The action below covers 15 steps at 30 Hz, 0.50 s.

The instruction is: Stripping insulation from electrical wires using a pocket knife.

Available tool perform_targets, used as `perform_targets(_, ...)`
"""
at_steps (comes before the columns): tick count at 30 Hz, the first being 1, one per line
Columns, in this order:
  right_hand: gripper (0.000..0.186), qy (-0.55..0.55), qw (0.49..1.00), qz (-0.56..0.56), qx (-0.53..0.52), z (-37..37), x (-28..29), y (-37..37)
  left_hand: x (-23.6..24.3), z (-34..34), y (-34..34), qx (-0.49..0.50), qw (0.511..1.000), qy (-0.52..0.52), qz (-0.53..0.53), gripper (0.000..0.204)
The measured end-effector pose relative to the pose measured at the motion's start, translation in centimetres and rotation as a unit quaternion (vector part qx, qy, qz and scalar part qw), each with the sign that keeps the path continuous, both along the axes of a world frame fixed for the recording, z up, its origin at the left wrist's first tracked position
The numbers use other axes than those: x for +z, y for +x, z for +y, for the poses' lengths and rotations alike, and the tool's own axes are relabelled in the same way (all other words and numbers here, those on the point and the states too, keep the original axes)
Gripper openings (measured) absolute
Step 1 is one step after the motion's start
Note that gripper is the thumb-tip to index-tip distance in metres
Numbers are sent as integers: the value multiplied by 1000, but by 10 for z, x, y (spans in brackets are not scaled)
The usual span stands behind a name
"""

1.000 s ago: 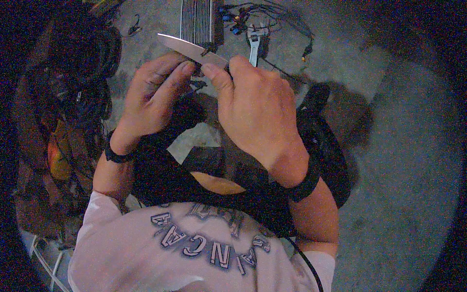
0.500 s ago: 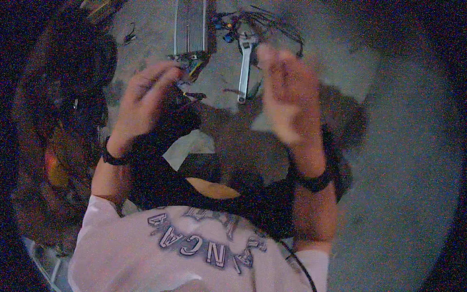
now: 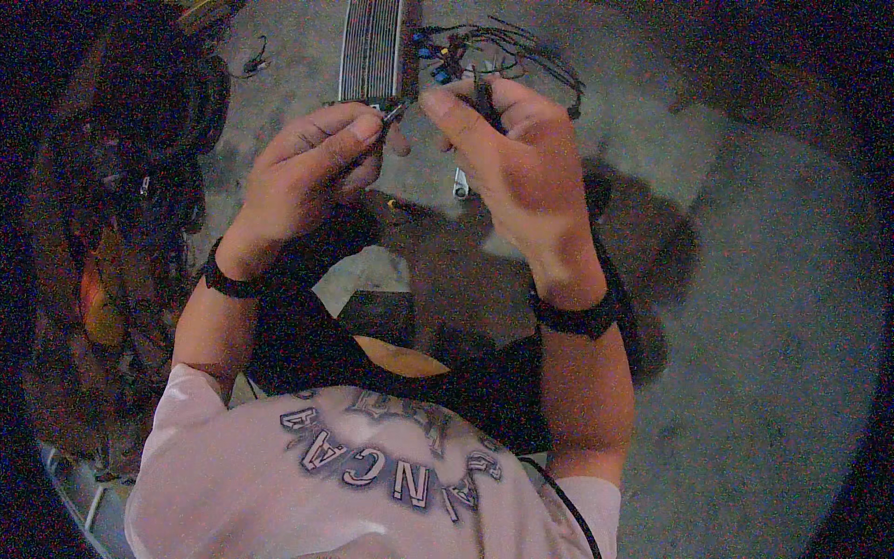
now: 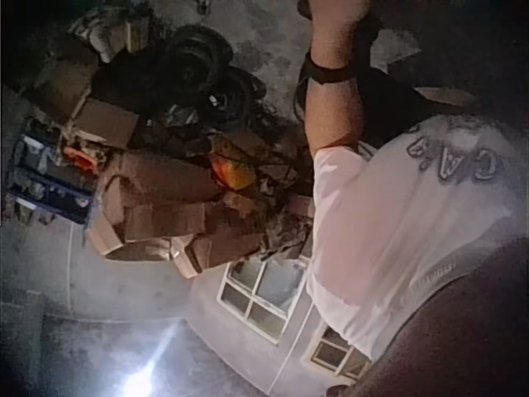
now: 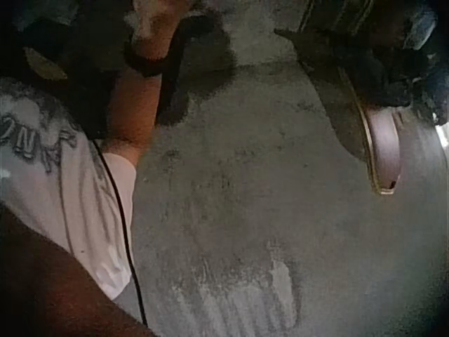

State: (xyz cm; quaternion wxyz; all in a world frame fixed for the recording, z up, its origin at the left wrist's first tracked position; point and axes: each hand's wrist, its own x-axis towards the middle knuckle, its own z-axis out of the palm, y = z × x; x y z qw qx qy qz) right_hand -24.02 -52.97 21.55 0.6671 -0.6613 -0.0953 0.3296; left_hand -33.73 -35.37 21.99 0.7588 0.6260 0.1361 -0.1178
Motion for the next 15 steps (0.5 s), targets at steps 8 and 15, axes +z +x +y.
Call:
perform_targets(8,20,40,998,45,-12,-7,-22,-13,-23,-16,-8,-38,998,-45,36,32)
perform_targets(15,18,17,996,69,-63,-23,-21,-15,-25,-29,-9,-57,998,-21,13,29)
